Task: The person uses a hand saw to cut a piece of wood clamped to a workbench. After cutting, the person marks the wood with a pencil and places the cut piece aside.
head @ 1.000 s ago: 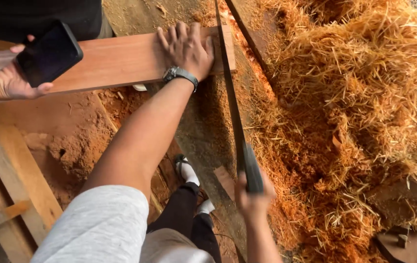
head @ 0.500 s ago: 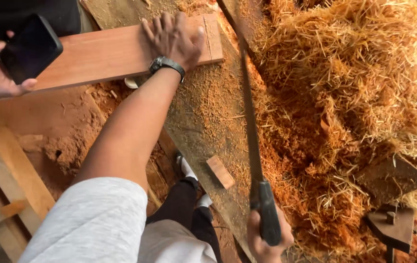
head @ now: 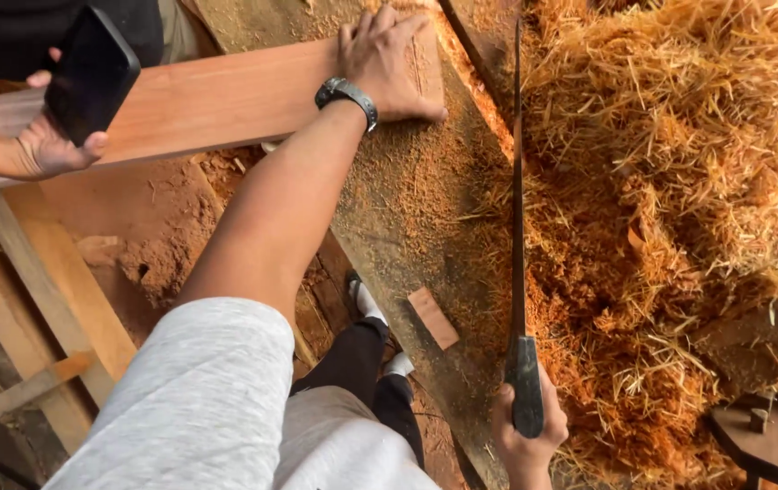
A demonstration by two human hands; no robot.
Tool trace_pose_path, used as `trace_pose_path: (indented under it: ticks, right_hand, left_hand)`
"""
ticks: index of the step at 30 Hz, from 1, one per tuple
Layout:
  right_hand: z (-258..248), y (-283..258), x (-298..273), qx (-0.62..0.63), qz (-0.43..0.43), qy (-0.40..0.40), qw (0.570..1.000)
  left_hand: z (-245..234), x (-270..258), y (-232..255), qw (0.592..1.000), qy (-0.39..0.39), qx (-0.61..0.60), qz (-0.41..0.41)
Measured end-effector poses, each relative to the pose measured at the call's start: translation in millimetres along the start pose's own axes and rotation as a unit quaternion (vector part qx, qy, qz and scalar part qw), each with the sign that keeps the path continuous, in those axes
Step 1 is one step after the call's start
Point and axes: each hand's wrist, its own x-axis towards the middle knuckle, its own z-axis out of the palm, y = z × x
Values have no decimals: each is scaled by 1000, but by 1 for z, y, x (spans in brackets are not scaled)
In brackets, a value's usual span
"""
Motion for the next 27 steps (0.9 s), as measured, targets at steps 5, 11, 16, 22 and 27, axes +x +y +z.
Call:
trace_pose_path:
  ticks: [5, 11, 16, 22, 27]
  right_hand:
    - [0, 3, 2, 22, -18, 2, 1000]
    - [0, 6, -2, 18, -28, -2, 999]
    - [3, 22, -9, -11, -66, -14, 998]
    - [2, 17, -4, 34, -50, -23, 998]
    - [-1, 0, 4, 55, 1, -20, 998]
  left_hand:
    - [2, 0, -2, 999, 40, -18, 14]
    - [12, -2, -6, 996, 67, 13, 60]
    - [16, 2, 5, 996, 14, 81, 19]
    - [17, 9, -2, 995, 77, 56, 25]
    - [20, 10, -3, 991, 112, 64, 38]
